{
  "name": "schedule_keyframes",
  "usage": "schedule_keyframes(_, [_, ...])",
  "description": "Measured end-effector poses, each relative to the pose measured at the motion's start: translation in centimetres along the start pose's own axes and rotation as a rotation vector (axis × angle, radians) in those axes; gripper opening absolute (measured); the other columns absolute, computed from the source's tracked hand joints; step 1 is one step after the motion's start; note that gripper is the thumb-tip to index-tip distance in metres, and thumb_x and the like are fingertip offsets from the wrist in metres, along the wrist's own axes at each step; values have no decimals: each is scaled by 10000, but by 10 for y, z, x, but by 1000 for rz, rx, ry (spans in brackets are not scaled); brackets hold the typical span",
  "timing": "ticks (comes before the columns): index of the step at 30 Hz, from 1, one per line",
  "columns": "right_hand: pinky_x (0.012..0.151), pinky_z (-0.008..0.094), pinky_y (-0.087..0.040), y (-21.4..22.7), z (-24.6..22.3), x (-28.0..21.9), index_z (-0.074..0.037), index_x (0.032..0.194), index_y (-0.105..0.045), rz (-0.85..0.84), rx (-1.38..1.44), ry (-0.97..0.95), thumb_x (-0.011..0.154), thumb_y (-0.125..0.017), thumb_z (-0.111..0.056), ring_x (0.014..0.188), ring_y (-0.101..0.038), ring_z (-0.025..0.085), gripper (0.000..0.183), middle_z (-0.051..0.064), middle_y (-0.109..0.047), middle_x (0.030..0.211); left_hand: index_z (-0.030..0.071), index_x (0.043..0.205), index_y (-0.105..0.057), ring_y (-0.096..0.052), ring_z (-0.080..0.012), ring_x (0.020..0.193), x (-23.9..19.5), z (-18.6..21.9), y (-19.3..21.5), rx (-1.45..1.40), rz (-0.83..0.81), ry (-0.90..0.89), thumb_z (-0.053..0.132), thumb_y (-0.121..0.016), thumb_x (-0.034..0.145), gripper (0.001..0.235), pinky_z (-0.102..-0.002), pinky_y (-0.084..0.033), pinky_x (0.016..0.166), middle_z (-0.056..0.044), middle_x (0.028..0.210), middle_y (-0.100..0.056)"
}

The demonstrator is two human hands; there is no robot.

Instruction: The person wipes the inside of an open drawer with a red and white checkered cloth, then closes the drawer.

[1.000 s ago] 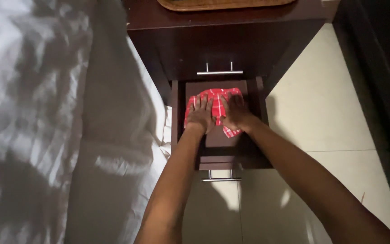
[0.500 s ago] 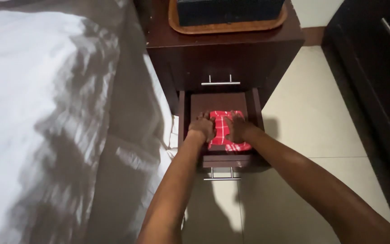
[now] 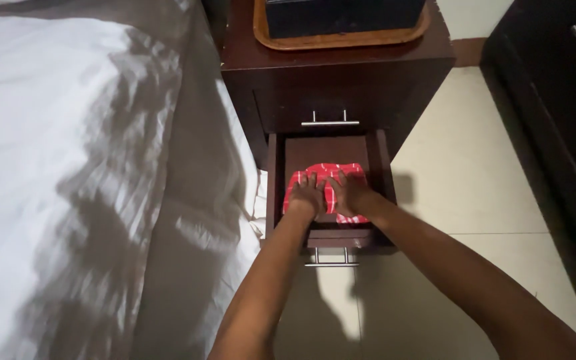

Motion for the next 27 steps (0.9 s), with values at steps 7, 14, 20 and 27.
schedule_keyframes(7, [1269,495,-287,51,-23,-17,-269,1649,-68,-72,110,-85,866,-756,-406,1569,-157,419,1051,174,116,1725,173,1683,-70,-12,-375,1598,22,-14,7,-10,11,2,246,-619,950,919,-553,-158,1261,-137,1745,49])
schedule_keyframes(14, [1213,535,-314,65,-18,7,-242,1656,-119,75,74,-91,888,-681,-297,1523,-262,404,954,155,11,1725,183,1665,-87,3,-350,1602,45,-31,22,-89,80,-16,346,-574,981,855,-551,-145,1272,-123,1740,60])
schedule_keyframes(20, [1184,514,-381,72,-15,13,-189,1642,-256,200,-26,-65,897,-666,-349,1481,-392,381,866,191,-258,1686,197,1663,-105,-12,-346,1602,57,-35,24,-95,129,-18,353,-571,981,841,-553,-147,1272,-119,1740,54])
schedule_keyframes(27, [1231,495,-351,80,-26,-16,-177,1631,-228,139,-94,-84,918,-673,-456,1495,-379,399,886,206,-154,1716,171,1658,-123,-50,-384,1600,60,-23,4,-57,182,-1,405,-563,996,828,-590,-172,1260,-143,1741,22])
Point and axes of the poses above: each hand's wrist, its own x-axis towards the middle knuckle, its own y-axis out of the back of the hand, z = x × y, the point moved 1 cm from there along x, towards the middle knuckle
